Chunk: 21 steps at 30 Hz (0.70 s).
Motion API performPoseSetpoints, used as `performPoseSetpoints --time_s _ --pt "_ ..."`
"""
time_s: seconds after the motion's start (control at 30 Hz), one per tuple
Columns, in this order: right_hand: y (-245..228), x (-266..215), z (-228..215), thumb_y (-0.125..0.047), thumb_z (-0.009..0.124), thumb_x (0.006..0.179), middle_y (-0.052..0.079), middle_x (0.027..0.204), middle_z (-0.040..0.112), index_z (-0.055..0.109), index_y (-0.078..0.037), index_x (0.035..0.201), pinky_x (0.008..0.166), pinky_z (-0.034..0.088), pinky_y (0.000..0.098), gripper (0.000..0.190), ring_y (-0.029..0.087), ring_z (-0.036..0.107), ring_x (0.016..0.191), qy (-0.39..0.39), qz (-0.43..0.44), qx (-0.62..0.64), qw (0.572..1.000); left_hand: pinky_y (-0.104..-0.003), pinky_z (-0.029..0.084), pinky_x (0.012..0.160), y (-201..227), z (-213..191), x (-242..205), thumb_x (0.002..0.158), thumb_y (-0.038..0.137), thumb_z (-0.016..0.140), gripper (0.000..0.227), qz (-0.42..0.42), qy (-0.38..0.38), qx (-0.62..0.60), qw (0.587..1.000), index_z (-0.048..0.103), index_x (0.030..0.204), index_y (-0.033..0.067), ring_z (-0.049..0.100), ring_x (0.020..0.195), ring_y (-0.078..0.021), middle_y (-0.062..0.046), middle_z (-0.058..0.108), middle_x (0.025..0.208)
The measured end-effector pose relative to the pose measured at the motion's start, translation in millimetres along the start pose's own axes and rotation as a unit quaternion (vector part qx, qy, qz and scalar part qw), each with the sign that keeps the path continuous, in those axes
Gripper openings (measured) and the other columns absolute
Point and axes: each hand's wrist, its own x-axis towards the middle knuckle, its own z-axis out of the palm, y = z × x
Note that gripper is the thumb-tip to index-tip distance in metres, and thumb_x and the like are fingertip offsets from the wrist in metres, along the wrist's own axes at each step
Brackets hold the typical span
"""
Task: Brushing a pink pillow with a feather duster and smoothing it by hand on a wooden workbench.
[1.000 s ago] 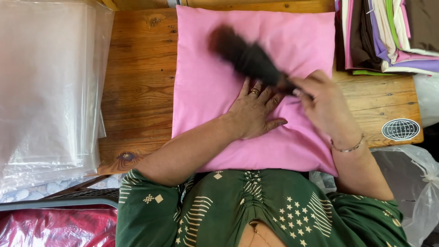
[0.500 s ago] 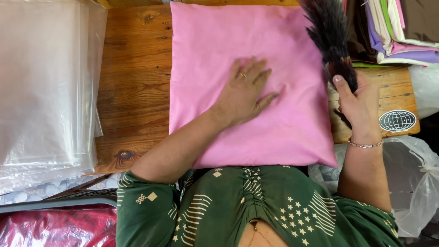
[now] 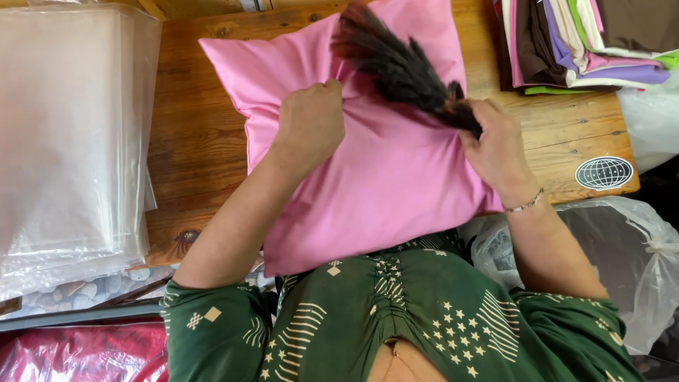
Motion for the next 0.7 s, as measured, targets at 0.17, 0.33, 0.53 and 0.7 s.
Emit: performPoseSetpoints --time_s 0.17,0.33,0.53,0.7 --pt "-13.8 23.8 -11.5 -0.002 0.071 0.079 0.012 0.102 0.049 0.059 -0.007 0.122 0.073 0.054 0.0513 0.045 0.042 0.061 0.086 0.047 0.006 -0.089 0.995 -0.037 0.052 0.053 12.7 -49.7 -10.1 0.079 0.024 0.066 0.018 -0.050 0.153 0.064 0.985 0.057 0.082 0.0087 0.061 0.066 -0.0285 -0.005 0.052 0.073" --pt "-83.1 2.9 -11.9 -0.008 0.059 0.089 0.015 0.105 0.044 0.058 -0.012 0.127 0.065 0.055 0.0500 0.038 0.042 0.062 0.084 0.002 -0.034 -0.058 0.998 -0.066 0.005 0.108 44.7 -67.6 -20.6 0.085 0.045 0.064 0.073 -0.094 -0.024 -0.045 0.994 0.043 0.136 -0.0023 0.009 0.137 -0.0490 -0.029 0.022 0.148" --pt "-53.0 -12.7 15.6 -0.012 0.047 0.093 0.010 0.099 0.050 0.063 -0.020 0.121 0.068 0.055 0.0453 0.033 0.037 0.064 0.082 -0.049 -0.003 -0.158 0.986 -0.070 -0.004 0.106 41.2 -13.3 -26.9 0.090 0.065 0.032 0.078 -0.058 -0.070 -0.019 0.996 0.042 0.135 0.0015 0.008 0.139 -0.0449 -0.024 0.037 0.143" --pt "59.2 -1.9 20.6 -0.021 0.058 0.094 0.012 0.096 0.049 0.066 -0.020 0.121 0.066 0.054 0.0497 0.028 0.042 0.062 0.080 -0.030 0.107 -0.157 0.981 -0.070 -0.003 0.107 45.1 -32.7 -25.9 0.094 0.058 0.031 0.076 -0.042 -0.076 -0.015 0.996 0.024 0.146 0.0034 0.005 0.140 -0.0443 -0.023 0.016 0.152"
